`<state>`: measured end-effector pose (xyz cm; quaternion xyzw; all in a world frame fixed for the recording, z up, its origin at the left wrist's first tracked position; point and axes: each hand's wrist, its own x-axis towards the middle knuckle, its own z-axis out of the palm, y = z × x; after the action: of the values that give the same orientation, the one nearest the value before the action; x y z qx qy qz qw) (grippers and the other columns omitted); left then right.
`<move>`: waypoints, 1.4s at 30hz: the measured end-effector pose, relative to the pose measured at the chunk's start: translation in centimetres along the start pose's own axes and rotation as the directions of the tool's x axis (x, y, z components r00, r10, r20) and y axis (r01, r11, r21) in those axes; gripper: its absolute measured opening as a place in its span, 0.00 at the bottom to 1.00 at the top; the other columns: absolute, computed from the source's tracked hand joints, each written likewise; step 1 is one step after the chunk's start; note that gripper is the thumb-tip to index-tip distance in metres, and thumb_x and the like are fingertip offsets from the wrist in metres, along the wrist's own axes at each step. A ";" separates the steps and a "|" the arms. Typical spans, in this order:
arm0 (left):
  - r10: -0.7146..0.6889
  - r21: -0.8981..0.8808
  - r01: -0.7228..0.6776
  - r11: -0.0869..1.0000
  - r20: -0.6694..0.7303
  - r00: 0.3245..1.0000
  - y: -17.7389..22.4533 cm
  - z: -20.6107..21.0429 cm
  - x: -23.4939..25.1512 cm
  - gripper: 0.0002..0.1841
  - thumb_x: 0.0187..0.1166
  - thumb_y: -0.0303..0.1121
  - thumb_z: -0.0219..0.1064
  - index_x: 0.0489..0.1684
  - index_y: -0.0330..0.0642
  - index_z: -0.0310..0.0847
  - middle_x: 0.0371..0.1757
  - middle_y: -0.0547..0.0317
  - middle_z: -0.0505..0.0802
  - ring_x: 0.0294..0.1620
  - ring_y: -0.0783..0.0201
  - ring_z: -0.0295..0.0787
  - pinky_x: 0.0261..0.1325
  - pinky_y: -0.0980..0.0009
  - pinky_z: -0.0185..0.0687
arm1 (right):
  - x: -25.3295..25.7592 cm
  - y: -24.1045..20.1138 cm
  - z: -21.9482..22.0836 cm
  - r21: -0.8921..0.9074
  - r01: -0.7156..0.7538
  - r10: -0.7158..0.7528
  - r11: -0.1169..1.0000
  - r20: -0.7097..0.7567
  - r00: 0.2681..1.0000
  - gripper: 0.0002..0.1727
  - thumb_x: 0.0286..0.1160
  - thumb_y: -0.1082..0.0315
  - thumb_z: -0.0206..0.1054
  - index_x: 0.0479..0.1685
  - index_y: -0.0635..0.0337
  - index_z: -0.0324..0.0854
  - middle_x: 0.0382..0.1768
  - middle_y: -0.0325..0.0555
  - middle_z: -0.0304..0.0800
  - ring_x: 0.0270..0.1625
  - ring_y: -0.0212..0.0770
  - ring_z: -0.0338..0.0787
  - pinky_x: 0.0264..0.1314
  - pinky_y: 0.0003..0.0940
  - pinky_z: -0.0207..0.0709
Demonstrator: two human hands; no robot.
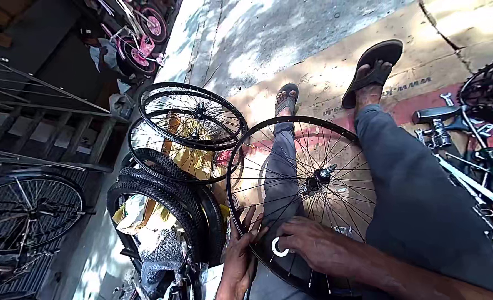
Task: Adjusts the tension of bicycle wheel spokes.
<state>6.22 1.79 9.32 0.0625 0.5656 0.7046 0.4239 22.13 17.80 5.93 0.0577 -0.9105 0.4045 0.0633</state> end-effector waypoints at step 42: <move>0.338 0.479 -0.321 0.817 0.054 0.940 1.1 -1.0 -0.9 0.10 0.78 0.15 0.54 0.52 0.28 0.75 0.42 0.38 0.93 0.38 0.51 0.95 0.42 0.60 0.94 | 2.3 -0.6 0.4 0.028 -0.097 0.095 0.995 0.082 0.992 0.13 0.69 0.69 0.72 0.52 0.56 0.86 0.39 0.50 0.91 0.44 0.53 0.91 0.48 0.56 0.81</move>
<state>5.67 0.47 10.28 0.2506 0.7101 0.6056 0.2572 19.97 16.96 6.46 0.0312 -0.9075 0.4189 0.0060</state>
